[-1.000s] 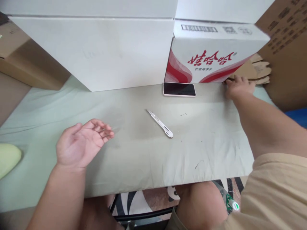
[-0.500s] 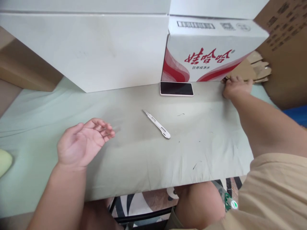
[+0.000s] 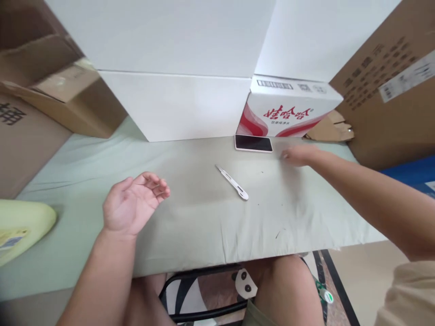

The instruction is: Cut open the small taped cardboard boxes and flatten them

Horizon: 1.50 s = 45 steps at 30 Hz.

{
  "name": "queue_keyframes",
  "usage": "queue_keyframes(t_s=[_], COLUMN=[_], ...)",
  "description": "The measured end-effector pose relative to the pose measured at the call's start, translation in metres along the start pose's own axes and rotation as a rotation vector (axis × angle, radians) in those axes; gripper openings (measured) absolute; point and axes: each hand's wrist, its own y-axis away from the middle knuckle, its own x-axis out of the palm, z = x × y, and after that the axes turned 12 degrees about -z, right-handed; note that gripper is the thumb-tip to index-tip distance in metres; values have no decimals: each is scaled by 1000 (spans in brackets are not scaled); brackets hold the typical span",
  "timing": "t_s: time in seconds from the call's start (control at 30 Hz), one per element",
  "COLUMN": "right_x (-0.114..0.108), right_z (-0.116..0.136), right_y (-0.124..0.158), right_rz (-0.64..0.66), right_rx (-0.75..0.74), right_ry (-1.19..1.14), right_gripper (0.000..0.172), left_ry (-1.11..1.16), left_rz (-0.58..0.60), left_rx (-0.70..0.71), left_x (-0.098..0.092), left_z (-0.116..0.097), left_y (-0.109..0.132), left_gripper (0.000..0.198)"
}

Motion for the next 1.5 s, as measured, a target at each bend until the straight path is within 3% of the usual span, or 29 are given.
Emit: queue_keyframes(t_s=[0.17,0.33,0.5,0.63,0.73,0.87,0.97,1.07,1.17,1.23,1.33,1.4,1.5], right_x=[-39,-71,-92,-104,-106,-99,-89,-76,-58,-44,-21,-8,4], right_z=[124,270,408,483,508,509,488,445,382,332,258,217,174], right_y=[17,19,4,-12,-20,-23,-16,4,40,70,113,136,158], right_rz=[66,-111,-305,-323,-255,-304,-426,-517,-625,-733,-875,-860,-854], right_rx=[-295,-568,-841,-748,-752,-733,-696,-683,-641,-626,-590,-580,-513], right_ry=[-10,-223,-477,-455,-401,-445,-565,-713,-848,-913,-1111,-1200,-1079], right_gripper=[33,38,37,48,58,58,45,33,15,13,22,25,14], left_ry=[34,116,176,120,86,28,-147,-304,-235,-142,-22,66,142], left_rz=[-131,-320,-350,-290,-262,-303,-446,-634,-772,-827,-776,-625,-330], left_rx=[48,38,102,121,149,228,473,845,1234,1333,1171,966,707], left_x=[-23,-48,-56,-56,-57,-59,-59,-59,-61,-62,-61,-57,-44], left_z=[-14,-30,-34,-28,-25,-25,-26,-26,-27,-27,-27,-25,-19], left_y=[8,13,17,14,11,9,11,14,15,12,3,-2,-6], left_gripper=[24,18,21,20,19,19,19,15,5,1,8,13,25])
